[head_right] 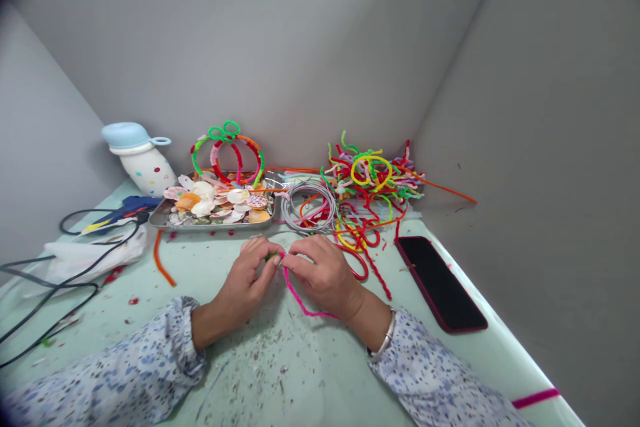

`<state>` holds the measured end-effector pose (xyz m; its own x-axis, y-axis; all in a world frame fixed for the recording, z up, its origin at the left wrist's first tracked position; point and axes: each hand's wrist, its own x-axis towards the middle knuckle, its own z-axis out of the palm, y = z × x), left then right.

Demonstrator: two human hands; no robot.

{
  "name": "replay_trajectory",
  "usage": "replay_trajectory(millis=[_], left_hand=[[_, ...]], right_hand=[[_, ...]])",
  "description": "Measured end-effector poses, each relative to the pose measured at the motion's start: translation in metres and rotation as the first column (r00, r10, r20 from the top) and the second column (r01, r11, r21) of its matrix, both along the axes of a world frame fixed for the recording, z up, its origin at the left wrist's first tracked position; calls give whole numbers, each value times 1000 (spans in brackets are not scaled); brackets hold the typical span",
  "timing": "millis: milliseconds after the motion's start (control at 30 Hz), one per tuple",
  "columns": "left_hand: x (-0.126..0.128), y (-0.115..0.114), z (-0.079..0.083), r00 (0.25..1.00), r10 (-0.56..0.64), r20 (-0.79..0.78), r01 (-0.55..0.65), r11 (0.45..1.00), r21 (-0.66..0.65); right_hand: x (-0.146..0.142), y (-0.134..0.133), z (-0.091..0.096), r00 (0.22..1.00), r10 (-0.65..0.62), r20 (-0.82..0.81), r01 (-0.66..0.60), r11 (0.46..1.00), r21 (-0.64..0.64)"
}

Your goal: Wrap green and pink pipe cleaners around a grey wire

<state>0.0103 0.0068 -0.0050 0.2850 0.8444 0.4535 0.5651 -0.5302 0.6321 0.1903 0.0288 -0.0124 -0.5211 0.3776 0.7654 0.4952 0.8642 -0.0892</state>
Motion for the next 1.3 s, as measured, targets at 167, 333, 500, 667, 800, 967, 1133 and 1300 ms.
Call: replay_trajectory(millis=[167, 333, 500, 667, 800, 967, 1133, 1300], left_hand=[[1, -1, 0, 1000, 17, -21, -17, 1000, 21], [1, -1, 0, 999, 22, -43, -20, 999, 34], [1, -1, 2, 999, 15, -50, -13, 999, 35], [0, 0, 1, 999, -3, -39, 5, 999, 34], [-2, 2, 0, 1000, -16, -25, 16, 1000, 13], [-3, 1, 2, 999, -25, -35, 25, 1000, 0], [-3, 1, 3, 998, 9, -67, -8, 1000, 16], [-4, 3, 1, 995, 54, -80, -52, 998, 23]], right_hand=[[1, 0, 1, 999, 47, -26, -47, 999, 10], [1, -1, 2, 998, 61, -28, -61, 998, -3], [-1, -1, -1, 998, 34, -45, -36, 999, -39], [-1, -1, -2, 998, 11, -63, -16, 996, -85], [-1, -2, -1, 998, 4, -68, -10, 995, -97], [-1, -2, -1, 997, 0, -76, -10, 992, -123], [1, -3, 0, 996, -1, -85, -15, 984, -180], [2, -2, -1, 998, 8, -61, -19, 982, -186]])
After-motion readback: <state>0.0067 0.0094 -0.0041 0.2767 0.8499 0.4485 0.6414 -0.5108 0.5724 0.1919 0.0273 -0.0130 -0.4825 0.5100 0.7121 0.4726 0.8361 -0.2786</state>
